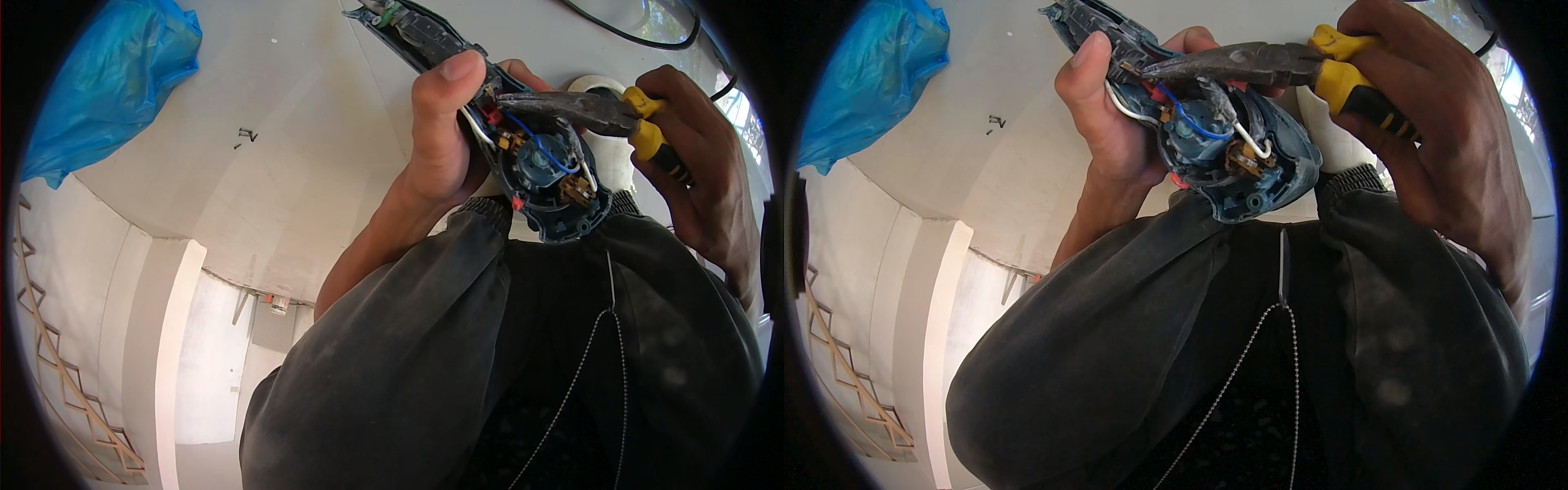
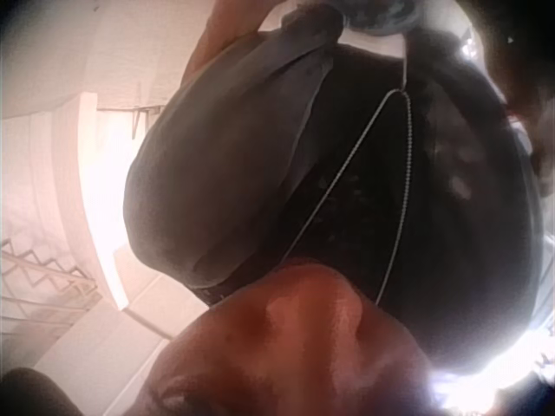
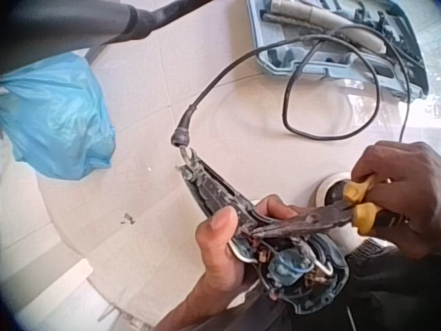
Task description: The person repairs a power tool by hand, using a multimeter and pliers to manipulate wires and internal components. They briefly place the tool into a bucket before returning to sit on the floor and continuing the work with pliers.
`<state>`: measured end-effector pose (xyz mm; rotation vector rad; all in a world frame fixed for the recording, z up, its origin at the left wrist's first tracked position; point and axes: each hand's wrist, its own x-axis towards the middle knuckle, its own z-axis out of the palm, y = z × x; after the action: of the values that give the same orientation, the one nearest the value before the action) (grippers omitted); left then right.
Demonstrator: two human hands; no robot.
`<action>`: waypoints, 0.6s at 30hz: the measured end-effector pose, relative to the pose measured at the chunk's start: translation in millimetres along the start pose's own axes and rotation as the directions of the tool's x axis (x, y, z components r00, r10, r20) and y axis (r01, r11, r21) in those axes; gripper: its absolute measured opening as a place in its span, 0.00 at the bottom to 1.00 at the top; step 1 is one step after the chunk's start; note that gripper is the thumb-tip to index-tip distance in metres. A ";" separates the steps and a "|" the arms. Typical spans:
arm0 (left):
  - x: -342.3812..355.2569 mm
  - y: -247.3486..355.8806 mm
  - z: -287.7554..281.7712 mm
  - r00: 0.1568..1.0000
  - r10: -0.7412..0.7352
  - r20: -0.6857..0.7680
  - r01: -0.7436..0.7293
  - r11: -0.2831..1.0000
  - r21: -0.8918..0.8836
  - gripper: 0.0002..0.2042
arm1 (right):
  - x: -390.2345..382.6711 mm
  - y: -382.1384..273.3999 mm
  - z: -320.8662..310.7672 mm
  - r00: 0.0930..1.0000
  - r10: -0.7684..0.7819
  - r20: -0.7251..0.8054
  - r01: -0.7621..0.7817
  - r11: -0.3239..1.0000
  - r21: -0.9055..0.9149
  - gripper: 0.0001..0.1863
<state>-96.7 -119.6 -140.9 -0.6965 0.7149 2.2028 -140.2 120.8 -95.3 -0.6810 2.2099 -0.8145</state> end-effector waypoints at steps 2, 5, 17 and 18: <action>12.7 -9.3 6.0 0.997 -0.074 0.029 0.067 0.978 0.198 0.44 | -13.9 -3.4 -11.4 0.996 0.087 0.014 -0.087 0.996 -0.002 0.12; 7.2 -7.8 -0.1 0.996 0.012 0.085 -0.007 0.998 -0.061 0.33 | -6.9 -0.6 -9.1 0.997 0.075 0.027 -0.076 0.997 0.031 0.11; 7.1 -7.4 -0.9 0.997 -0.006 0.081 0.002 0.998 0.057 0.30 | -8.2 24.3 -8.5 0.997 -0.029 0.070 0.016 0.984 0.180 0.14; 7.0 -8.3 0.5 0.997 -0.006 0.080 0.001 0.998 0.057 0.30 | -8.3 25.6 -8.5 0.997 -0.030 0.070 0.017 0.984 0.180 0.14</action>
<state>-94.9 -111.2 -147.4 -0.5768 0.7314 2.1856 -147.1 146.3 -105.0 -0.6389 2.0377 -0.9722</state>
